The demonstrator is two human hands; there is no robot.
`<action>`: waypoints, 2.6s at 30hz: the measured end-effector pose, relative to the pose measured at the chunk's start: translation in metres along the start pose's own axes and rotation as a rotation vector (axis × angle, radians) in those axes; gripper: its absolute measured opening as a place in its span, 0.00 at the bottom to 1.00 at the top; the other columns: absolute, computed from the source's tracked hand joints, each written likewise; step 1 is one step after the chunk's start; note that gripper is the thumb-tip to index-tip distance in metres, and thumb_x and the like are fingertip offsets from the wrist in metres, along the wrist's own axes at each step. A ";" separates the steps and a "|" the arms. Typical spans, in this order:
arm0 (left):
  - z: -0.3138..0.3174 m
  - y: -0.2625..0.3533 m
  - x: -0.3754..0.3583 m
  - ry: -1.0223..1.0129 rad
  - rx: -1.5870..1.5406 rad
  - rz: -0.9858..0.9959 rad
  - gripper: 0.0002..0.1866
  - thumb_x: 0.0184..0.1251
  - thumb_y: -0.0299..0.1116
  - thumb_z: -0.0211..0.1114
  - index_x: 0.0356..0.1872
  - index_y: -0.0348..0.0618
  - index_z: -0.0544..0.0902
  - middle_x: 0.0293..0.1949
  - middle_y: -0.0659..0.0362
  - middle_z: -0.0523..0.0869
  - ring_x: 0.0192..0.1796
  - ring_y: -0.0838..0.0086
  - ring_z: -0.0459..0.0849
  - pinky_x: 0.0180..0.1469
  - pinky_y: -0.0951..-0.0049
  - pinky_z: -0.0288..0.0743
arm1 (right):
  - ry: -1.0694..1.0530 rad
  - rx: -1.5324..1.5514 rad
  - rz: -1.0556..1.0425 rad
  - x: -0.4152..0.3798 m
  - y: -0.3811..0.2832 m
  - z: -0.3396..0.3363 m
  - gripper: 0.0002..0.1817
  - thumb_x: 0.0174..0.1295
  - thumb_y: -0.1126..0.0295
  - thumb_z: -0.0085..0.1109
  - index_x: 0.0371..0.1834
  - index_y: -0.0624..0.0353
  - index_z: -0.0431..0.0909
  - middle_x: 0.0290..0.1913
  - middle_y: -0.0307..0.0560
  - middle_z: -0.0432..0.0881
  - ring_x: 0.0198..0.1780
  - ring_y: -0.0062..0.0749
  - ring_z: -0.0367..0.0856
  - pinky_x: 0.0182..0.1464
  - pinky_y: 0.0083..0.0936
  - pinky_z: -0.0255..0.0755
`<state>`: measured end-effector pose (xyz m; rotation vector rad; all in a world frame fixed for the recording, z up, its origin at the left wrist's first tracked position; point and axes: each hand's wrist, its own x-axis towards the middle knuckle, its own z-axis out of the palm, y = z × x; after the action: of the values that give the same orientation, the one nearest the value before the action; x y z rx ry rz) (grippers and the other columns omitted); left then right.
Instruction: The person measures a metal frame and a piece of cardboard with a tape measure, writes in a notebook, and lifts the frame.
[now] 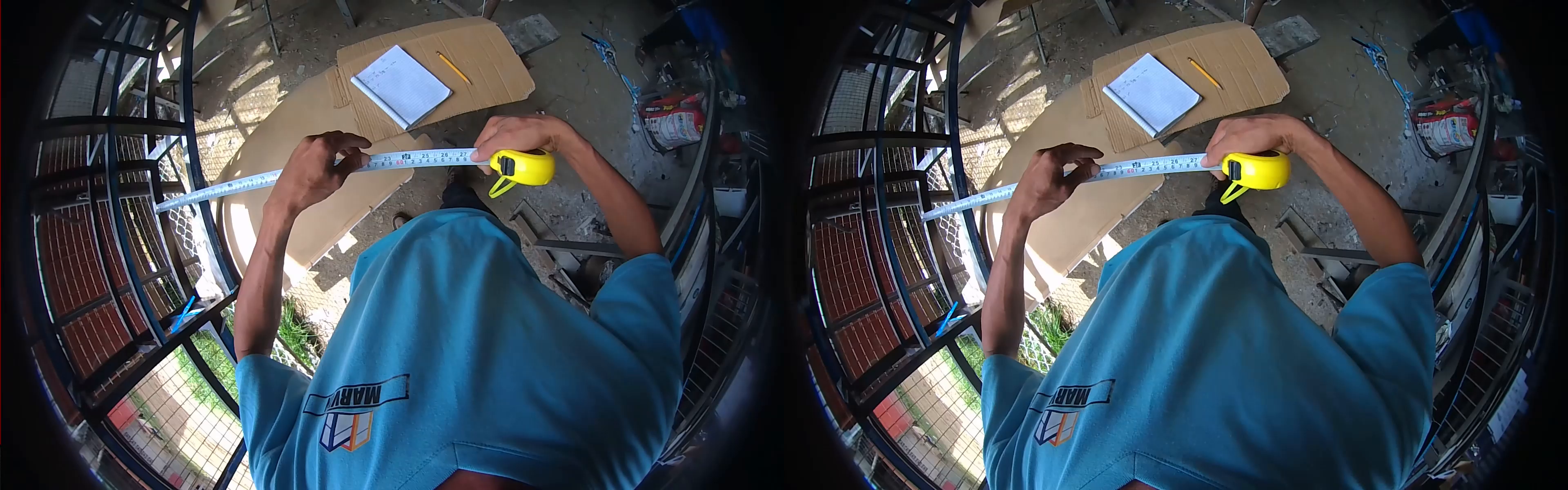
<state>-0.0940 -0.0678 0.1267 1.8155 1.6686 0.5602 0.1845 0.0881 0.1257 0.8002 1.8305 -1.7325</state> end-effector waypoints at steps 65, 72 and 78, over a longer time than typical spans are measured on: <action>-0.013 0.006 -0.013 -0.511 -0.343 -0.180 0.08 0.63 0.29 0.61 0.37 0.36 0.83 0.17 0.62 0.79 0.15 0.83 0.75 0.18 0.83 0.68 | -0.085 0.031 -0.056 0.037 -0.035 0.044 0.27 0.56 0.46 0.57 0.41 0.63 0.81 0.31 0.41 0.79 0.30 0.20 0.75 0.29 0.17 0.69; -0.013 0.011 -0.023 -0.451 -0.451 -0.204 0.14 0.61 0.25 0.60 0.48 0.44 0.81 0.24 0.60 0.83 0.17 0.82 0.76 0.21 0.82 0.70 | -0.051 0.068 -0.004 0.043 -0.043 0.050 0.26 0.55 0.50 0.59 0.38 0.66 0.81 0.31 0.46 0.82 0.29 0.23 0.80 0.28 0.17 0.73; 0.007 0.000 -0.032 -0.373 -0.328 0.248 0.23 0.57 0.29 0.65 0.57 0.51 0.75 0.51 0.62 0.81 0.46 0.70 0.81 0.48 0.69 0.75 | -0.123 0.173 0.016 0.033 -0.046 0.049 0.26 0.55 0.51 0.60 0.39 0.68 0.80 0.31 0.46 0.83 0.29 0.23 0.80 0.27 0.17 0.74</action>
<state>-0.0931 -0.1007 0.1242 1.7611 1.0479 0.5242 0.1267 0.0412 0.1311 0.7539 1.6074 -1.9051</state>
